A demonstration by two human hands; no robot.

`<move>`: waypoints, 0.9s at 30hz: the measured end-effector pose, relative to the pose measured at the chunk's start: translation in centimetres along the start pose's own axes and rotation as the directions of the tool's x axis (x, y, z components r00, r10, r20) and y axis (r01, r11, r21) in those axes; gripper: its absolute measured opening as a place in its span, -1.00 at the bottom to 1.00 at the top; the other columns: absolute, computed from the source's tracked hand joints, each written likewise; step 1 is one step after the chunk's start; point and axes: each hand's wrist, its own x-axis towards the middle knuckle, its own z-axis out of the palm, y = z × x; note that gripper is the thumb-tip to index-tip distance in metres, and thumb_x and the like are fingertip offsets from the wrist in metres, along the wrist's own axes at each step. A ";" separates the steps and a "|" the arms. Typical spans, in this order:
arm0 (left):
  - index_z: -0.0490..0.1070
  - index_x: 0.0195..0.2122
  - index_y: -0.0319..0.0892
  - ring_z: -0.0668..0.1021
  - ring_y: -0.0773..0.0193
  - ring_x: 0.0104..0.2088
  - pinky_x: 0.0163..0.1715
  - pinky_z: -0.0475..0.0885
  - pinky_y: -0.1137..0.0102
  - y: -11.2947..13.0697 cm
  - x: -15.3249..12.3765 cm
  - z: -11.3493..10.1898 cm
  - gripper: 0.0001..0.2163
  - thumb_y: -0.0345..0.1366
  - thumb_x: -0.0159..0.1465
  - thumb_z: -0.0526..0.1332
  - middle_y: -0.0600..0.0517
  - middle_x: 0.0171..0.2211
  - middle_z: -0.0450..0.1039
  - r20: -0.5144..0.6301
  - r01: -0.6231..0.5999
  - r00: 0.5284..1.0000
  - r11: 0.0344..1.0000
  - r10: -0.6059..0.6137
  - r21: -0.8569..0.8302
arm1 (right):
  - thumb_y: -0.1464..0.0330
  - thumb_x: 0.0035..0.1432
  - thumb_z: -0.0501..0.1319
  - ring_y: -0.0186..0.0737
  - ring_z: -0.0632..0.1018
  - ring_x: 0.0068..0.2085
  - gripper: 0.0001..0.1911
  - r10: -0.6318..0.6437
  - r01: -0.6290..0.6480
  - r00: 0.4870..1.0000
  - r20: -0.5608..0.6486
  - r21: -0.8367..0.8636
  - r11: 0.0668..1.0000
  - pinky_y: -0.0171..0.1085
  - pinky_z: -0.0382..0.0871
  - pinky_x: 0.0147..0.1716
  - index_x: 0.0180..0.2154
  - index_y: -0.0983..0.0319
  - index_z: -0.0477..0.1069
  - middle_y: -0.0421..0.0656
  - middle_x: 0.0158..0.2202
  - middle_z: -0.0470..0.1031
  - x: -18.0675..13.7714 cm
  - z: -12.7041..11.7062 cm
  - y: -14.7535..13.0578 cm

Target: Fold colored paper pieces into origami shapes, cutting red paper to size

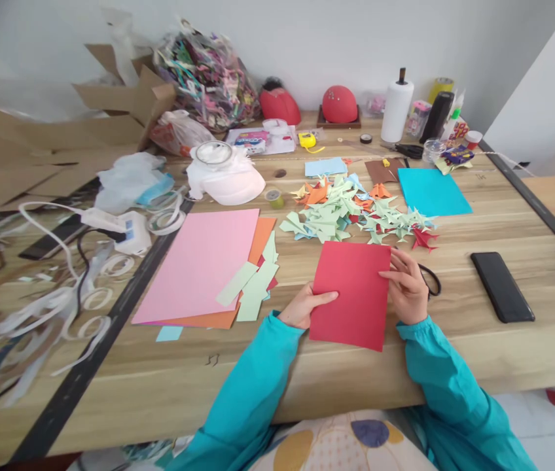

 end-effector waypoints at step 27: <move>0.54 -0.20 -0.26 0.59 -0.03 -0.10 0.05 0.38 0.09 -0.6 0.4 0.5 -0.55 -0.34 -0.16 0.51 -0.13 -0.20 0.60 -0.041 -0.051 0.998 0.998 0.050 -0.043 | 0.30 0.21 0.18 -0.10 0.57 -0.08 -0.66 0.132 -0.142 0.989 -0.070 -0.175 0.974 -0.10 0.53 -0.13 0.04 0.13 0.39 -0.01 -0.03 0.47 -1.4 0.0 0.5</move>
